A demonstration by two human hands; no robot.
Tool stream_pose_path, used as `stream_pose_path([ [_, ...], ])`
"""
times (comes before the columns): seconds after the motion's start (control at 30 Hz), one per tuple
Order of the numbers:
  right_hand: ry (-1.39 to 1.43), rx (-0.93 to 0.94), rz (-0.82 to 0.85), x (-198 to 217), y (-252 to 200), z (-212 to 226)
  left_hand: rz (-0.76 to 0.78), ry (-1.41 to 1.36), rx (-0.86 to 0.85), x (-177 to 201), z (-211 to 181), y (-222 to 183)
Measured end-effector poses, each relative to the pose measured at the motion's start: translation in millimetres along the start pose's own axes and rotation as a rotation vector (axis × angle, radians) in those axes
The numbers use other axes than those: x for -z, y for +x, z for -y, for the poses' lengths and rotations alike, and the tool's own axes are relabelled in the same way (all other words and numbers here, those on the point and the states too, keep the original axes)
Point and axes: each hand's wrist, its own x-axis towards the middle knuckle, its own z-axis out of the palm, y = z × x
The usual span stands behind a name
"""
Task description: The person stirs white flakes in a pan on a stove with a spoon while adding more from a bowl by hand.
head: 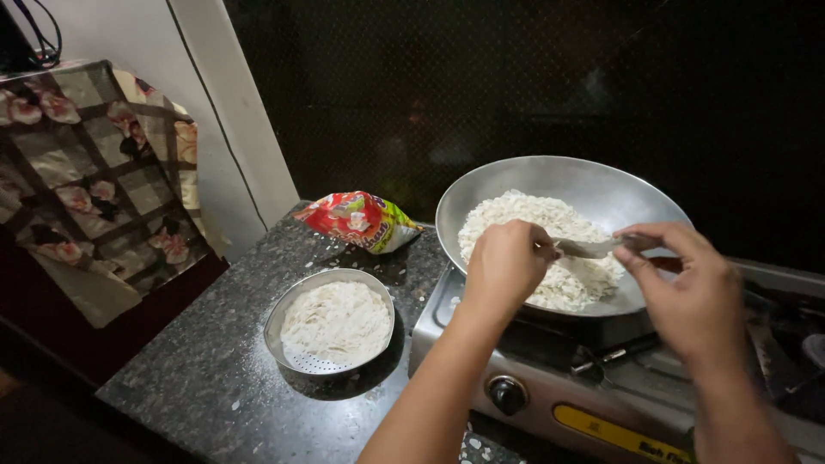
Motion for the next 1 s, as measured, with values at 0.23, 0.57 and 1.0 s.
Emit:
stream_pose_path([
  [0.23, -0.028, 0.04, 0.01, 9.3, -23.5, 28.3, -0.074, -0.066, -0.072, -11.8, -9.1, -15.1],
  [0.57, -0.11, -0.066, 0.075, 6.8, -31.9, 37.0, -0.141, -0.152, -0.1, -7.5, -20.3, -22.3],
  [1.0, 0.021, -0.042, 0.058, 3.7, -37.3, 40.4, -0.183, -0.18, -0.114, -7.4, -17.9, -26.9],
])
